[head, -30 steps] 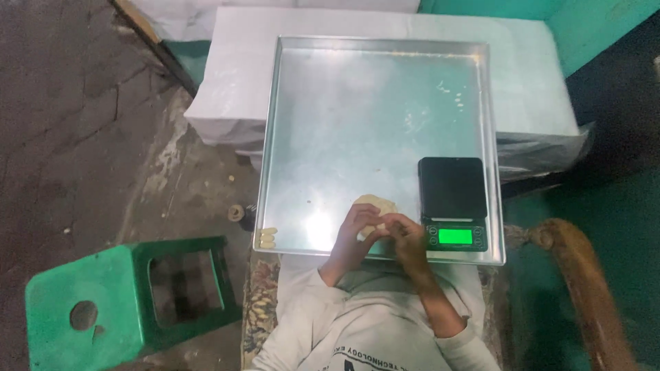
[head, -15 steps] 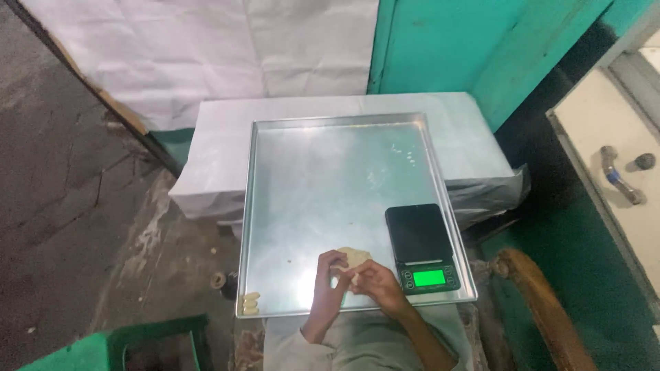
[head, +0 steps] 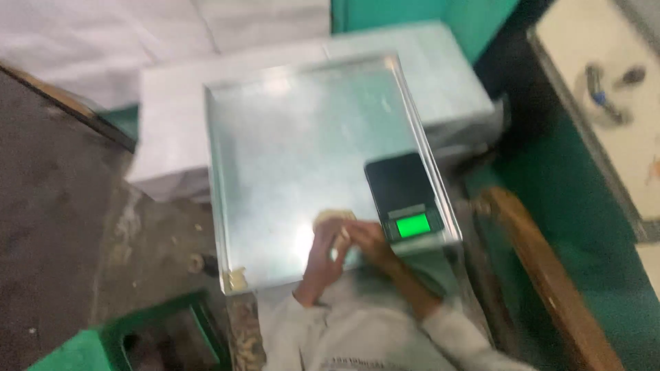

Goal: Weighing and adjusting the mass of dough balls on a digital scale before rolling them.

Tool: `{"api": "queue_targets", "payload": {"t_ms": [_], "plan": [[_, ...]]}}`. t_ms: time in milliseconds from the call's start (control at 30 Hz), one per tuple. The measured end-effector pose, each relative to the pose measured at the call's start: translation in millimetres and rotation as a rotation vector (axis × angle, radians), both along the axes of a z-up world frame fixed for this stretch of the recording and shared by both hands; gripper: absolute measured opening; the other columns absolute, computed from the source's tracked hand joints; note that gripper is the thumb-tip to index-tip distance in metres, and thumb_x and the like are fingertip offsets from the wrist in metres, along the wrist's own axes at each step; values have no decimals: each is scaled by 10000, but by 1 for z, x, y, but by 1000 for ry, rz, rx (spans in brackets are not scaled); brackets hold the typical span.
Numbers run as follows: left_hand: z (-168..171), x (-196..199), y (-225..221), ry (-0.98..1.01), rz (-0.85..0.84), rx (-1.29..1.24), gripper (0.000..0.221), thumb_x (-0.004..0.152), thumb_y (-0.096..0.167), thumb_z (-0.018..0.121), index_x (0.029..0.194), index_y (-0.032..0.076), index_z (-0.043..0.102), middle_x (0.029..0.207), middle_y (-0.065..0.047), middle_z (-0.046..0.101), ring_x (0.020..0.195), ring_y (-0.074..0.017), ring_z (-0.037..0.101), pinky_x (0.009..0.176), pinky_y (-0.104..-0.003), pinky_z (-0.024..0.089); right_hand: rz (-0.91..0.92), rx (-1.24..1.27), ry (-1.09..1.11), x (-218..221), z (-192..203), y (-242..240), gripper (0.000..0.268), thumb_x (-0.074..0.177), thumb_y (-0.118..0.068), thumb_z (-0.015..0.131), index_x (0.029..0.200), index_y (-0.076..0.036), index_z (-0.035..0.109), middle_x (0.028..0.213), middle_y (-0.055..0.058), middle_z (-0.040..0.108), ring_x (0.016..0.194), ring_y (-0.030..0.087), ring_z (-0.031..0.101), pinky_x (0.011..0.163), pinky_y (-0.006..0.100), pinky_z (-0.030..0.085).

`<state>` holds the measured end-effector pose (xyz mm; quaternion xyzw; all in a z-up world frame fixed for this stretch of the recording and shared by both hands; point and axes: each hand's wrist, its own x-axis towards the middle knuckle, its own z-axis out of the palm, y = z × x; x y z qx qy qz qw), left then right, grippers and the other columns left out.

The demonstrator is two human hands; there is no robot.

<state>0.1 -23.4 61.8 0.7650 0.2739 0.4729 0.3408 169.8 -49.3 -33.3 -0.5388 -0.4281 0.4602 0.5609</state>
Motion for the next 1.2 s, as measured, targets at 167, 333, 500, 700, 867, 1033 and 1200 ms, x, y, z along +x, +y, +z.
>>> {"api": "queue_targets", "payload": {"t_ms": [167,333,500,700,867,1033,1200], "plan": [[-31,5,2,-56,110,63,222,981,107,699,1178,5,712,1185,-218,654,1056,-488,631,856,-506,579,108,100,-36,-16,82,-3,262,1000,-243,658,859,-50,768,768,111,721,770,135,627,739,389,545],[-22,0,0,60,56,19,381,962,37,676,1340,81,657,1286,-146,599,1160,-406,630,917,-481,564,142,91,-44,-24,124,-10,207,1008,-125,619,833,-55,705,804,48,696,795,108,597,772,341,527],[-11,-2,-2,99,-13,-44,535,926,-15,648,1441,119,588,1355,-131,548,1210,-370,622,945,-445,568,120,98,-100,-21,92,-12,264,1062,-113,544,912,-70,756,797,56,722,769,106,640,769,340,551],[-12,-4,3,53,-38,-75,415,962,-33,619,1365,62,631,1280,-167,579,1170,-425,632,894,-483,589,128,94,-94,-19,90,-11,256,1078,-84,514,974,-13,737,836,108,711,832,114,585,791,369,536],[-23,-11,7,-78,-42,-150,179,1011,44,610,1140,77,730,1206,-85,601,1187,-358,625,980,-469,535,269,125,134,-23,102,-12,171,1060,-103,594,1064,-31,749,935,105,722,890,147,639,872,398,536],[-35,-10,8,-170,-37,-207,79,982,52,669,978,88,739,1082,-67,633,1164,-319,628,1031,-471,485,340,91,166,-19,109,-11,252,1053,-243,608,1080,-41,756,903,112,706,874,169,629,850,401,527],[-24,-11,5,-178,-14,-212,48,955,67,710,948,114,715,1119,-79,626,1124,-317,644,989,-475,494,292,97,144,-13,74,-5,274,1049,-271,627,1000,-33,756,815,96,698,794,163,650,806,374,529]]}}
